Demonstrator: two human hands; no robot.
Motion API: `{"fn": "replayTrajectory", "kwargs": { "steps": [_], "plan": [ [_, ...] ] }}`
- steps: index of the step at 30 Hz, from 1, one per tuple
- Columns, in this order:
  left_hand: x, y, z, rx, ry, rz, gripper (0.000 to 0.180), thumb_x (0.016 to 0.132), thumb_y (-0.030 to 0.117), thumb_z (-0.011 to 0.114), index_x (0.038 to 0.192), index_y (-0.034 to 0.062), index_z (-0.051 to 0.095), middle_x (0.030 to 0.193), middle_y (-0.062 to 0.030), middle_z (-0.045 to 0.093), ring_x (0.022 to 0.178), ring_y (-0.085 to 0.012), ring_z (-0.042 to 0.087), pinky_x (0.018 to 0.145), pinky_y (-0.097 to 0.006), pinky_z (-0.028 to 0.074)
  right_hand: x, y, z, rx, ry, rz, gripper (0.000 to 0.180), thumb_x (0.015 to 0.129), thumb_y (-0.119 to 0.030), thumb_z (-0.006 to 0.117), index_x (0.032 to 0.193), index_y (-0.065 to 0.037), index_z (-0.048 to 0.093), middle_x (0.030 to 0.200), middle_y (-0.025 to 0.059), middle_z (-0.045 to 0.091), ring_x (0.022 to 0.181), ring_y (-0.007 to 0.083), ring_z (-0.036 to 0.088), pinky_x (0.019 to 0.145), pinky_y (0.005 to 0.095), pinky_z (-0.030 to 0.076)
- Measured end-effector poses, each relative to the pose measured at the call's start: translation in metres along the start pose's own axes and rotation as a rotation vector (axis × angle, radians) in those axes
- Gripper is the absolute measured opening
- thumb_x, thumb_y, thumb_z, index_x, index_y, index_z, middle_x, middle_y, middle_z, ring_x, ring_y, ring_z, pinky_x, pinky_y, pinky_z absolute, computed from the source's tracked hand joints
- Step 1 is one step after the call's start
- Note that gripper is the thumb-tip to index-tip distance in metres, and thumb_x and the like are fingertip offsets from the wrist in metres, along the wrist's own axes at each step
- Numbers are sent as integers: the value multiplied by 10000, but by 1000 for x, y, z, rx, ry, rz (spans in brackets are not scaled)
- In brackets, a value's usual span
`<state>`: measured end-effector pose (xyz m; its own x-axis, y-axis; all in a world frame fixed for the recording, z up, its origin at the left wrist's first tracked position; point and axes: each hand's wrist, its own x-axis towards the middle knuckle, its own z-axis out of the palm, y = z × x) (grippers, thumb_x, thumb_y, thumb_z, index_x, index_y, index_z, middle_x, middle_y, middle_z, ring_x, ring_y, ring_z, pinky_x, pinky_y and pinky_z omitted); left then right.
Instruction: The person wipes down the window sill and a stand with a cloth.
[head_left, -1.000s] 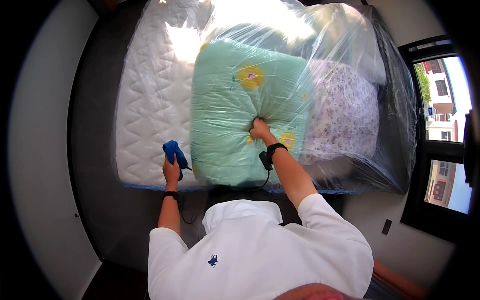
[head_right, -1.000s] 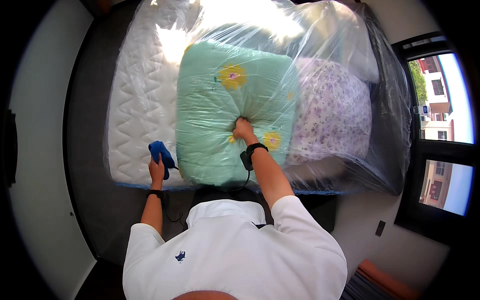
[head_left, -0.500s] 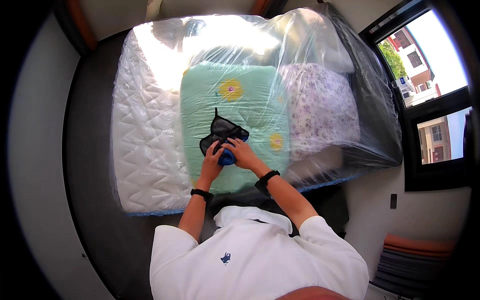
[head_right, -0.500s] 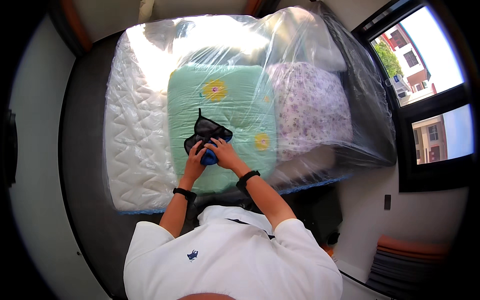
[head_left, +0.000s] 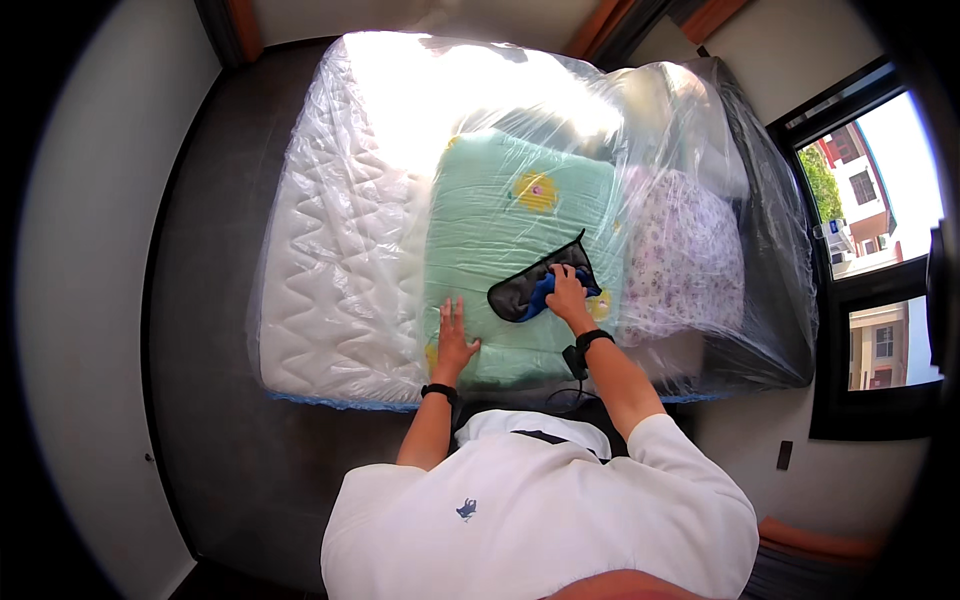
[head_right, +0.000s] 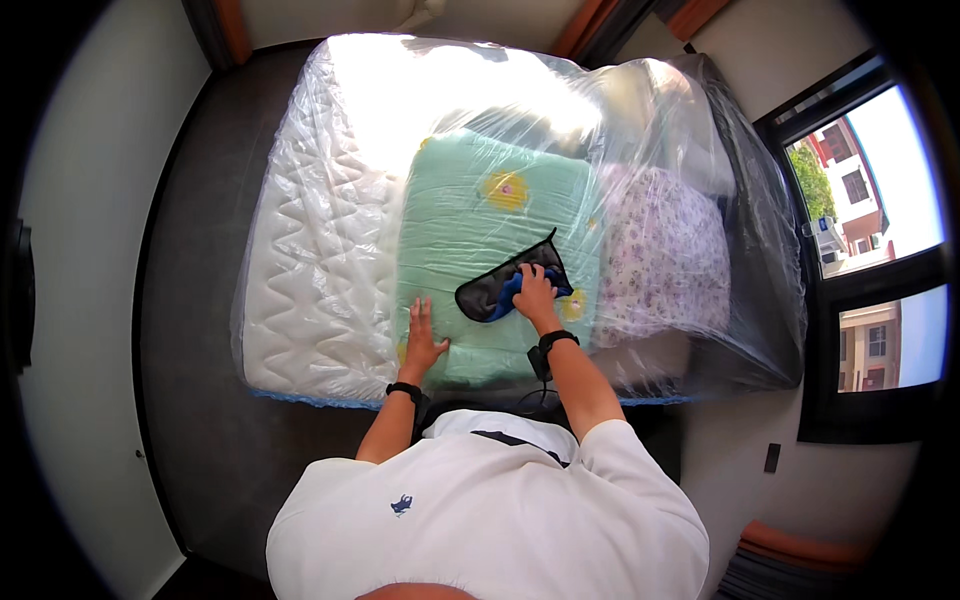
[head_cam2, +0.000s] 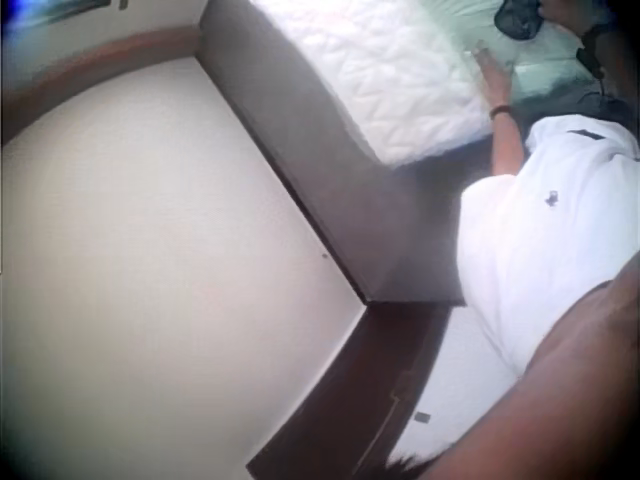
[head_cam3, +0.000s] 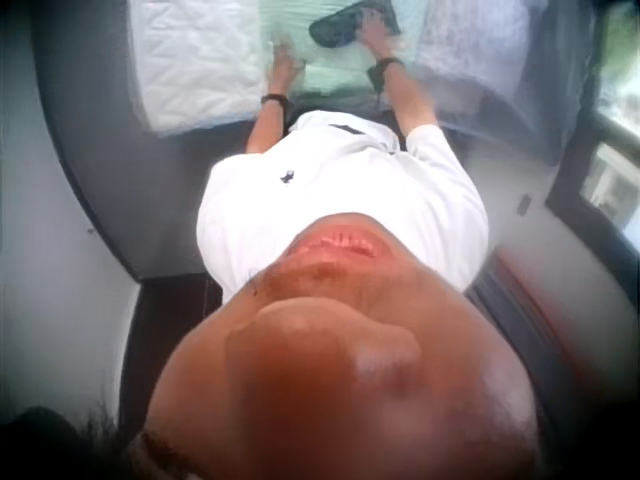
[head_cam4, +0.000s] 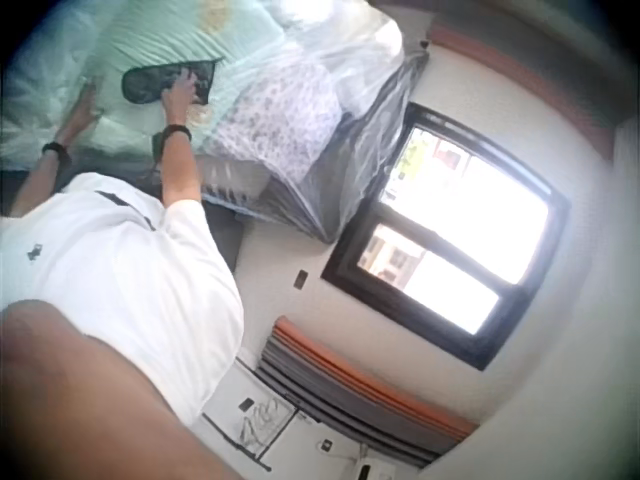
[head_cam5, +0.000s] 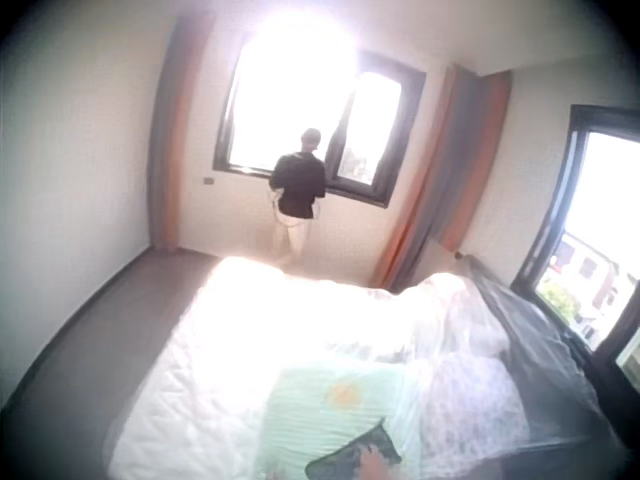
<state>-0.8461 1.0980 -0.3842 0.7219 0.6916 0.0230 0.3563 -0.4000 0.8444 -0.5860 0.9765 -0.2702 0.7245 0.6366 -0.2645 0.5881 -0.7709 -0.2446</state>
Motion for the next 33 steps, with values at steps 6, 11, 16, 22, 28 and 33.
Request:
{"fn": "replayTrajectory", "kwargs": {
  "steps": [6, 11, 16, 22, 28, 33],
  "plan": [
    [-9, -3, 7, -33, -73, -542, 1380, 585, 259, 892, 1548, 282, -95, 1622, -161, -3, 1462, -469, 24, 1096, -702, 142, -38, -136, 40, -131, -53, -328, 827, 787, -296, 658, 1508, -265, 254, 1582, 164, 137, 1408, 527, 176, 989, 816, 164],
    [-2, -4, 3, -34, -188, -596, 1374, 607, 295, 888, 1542, 300, -118, 1609, -214, 1, 1455, -483, 66, 1115, -670, 140, -27, -120, 58, -473, -30, -516, 870, 746, -289, 699, 1503, -224, 275, 1587, 141, 133, 1443, 459, 128, 980, 809, 210],
    [1, -26, -2, 41, -256, -571, 1344, 622, 405, 853, 1542, 296, -121, 1603, -232, 22, 1447, -496, 93, 1125, -647, 143, -4, -34, 15, -341, 257, -190, 1048, 737, -616, 706, 1540, -232, 153, 1605, 101, 73, 1454, 428, 91, 990, 785, 228],
    [29, 20, -2, 221, -331, -527, 1358, 618, 472, 834, 1543, 247, -134, 1601, -238, -49, 1458, -486, 1, 1119, -665, 89, 82, 132, -9, 284, -138, 976, 1016, 837, -388, 612, 1533, -50, -47, 1535, 307, 162, 1376, 449, 312, 1108, 535, 296],
    [25, 111, -54, 407, -478, -387, 1336, 650, 496, 828, 1549, 184, -110, 1590, -244, -130, 1456, -481, -90, 1090, -712, 48, 125, 37, -101, 59, -203, 345, 535, 777, -374, 670, 1185, -28, 646, 1163, 162, 677, 1040, 325, 666, 844, 434, 536],
    [52, 151, -13, 416, -398, -247, 1215, 732, 516, 767, 1557, 179, -59, 1596, -231, -114, 1455, -487, -61, 1082, -721, 79, 152, -36, -166, -254, 0, -111, 566, 769, -388, 699, 1212, -48, 610, 1156, 159, 646, 1054, 344, 632, 830, 447, 537]
  ]
}}
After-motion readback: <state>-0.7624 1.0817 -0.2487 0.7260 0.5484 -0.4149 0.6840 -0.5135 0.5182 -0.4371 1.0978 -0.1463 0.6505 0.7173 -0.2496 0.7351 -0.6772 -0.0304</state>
